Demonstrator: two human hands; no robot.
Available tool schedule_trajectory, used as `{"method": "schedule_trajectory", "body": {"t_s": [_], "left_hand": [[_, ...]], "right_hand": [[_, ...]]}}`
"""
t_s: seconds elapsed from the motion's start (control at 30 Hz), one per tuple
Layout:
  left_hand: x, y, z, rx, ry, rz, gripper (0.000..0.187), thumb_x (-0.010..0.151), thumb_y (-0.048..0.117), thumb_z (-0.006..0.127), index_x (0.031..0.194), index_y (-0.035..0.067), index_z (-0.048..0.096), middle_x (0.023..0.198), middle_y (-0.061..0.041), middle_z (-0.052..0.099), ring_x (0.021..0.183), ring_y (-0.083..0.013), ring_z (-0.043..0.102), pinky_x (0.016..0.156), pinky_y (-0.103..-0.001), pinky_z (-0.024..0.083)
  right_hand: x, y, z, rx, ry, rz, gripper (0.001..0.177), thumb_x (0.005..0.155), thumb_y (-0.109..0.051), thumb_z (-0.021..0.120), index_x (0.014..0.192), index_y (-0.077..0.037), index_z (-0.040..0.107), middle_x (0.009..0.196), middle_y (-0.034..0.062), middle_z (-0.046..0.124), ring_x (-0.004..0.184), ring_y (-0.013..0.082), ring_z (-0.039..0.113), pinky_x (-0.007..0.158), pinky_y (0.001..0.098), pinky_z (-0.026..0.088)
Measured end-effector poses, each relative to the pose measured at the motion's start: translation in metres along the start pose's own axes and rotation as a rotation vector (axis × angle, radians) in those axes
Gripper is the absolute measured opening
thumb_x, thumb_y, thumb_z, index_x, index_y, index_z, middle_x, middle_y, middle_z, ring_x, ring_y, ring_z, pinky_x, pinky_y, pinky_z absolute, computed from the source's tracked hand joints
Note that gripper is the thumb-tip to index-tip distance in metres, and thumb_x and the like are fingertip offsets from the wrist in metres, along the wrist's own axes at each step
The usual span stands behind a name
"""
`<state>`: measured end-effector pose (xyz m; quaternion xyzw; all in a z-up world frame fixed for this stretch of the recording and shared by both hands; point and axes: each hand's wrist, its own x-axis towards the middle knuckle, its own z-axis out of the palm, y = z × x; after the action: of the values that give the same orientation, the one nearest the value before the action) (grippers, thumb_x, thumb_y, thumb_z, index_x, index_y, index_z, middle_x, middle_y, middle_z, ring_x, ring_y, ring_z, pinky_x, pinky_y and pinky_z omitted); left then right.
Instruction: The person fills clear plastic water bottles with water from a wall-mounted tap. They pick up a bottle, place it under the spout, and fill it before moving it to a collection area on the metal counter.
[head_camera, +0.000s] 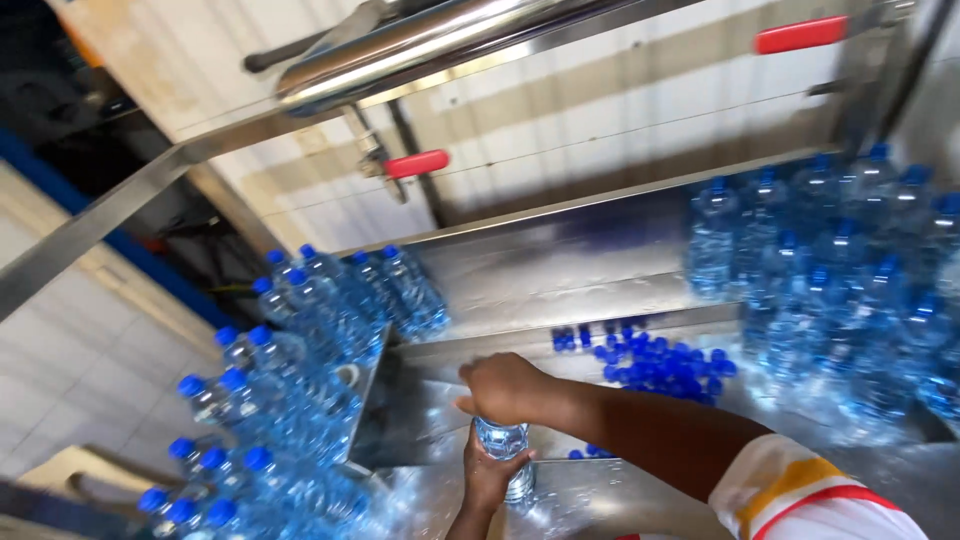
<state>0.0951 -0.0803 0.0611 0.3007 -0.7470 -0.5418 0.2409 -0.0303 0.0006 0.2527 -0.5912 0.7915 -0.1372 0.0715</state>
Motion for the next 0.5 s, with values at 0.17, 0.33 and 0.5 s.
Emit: {"method": "schedule_trajectory", "body": {"t_s": [0.17,0.33,0.5], "left_hand": [[-0.003,-0.014,-0.022,-0.330,0.104,-0.009,0.113,0.053,0.000,0.109,0.154,0.013,0.061,0.128,-0.008,0.082,0.115,-0.0214,0.077,0.101,-0.037,0.062],[0.001,-0.026,-0.059,-0.213,-0.250,-0.207,0.129,0.057,0.019,0.108,0.165,0.023,0.039,0.147,-0.005,0.074,0.132,-0.0255,0.074,0.115,-0.045,0.058],[0.009,-0.009,-0.055,-0.270,-0.297,-0.212,0.107,0.050,0.018,0.109,0.145,0.011,0.061,0.138,-0.009,0.076,0.130,-0.0281,0.072,0.113,-0.047,0.057]], "right_hand": [[0.074,-0.035,0.037,-0.078,0.074,-0.236,0.048,0.116,-0.054,0.050,0.128,-0.015,0.076,0.125,0.0098,0.074,0.106,0.0389,0.074,0.075,0.0547,0.056],[0.068,-0.056,0.026,0.070,-0.280,-0.202,0.021,0.114,-0.037,0.057,0.116,-0.022,0.072,0.118,0.0017,0.079,0.104,0.0286,0.072,0.083,0.0444,0.052],[0.059,-0.058,0.015,0.106,-0.352,-0.166,0.031,0.099,-0.005,0.056,0.122,-0.020,0.070,0.123,0.0039,0.074,0.104,0.0277,0.067,0.079,0.0411,0.049]]}}
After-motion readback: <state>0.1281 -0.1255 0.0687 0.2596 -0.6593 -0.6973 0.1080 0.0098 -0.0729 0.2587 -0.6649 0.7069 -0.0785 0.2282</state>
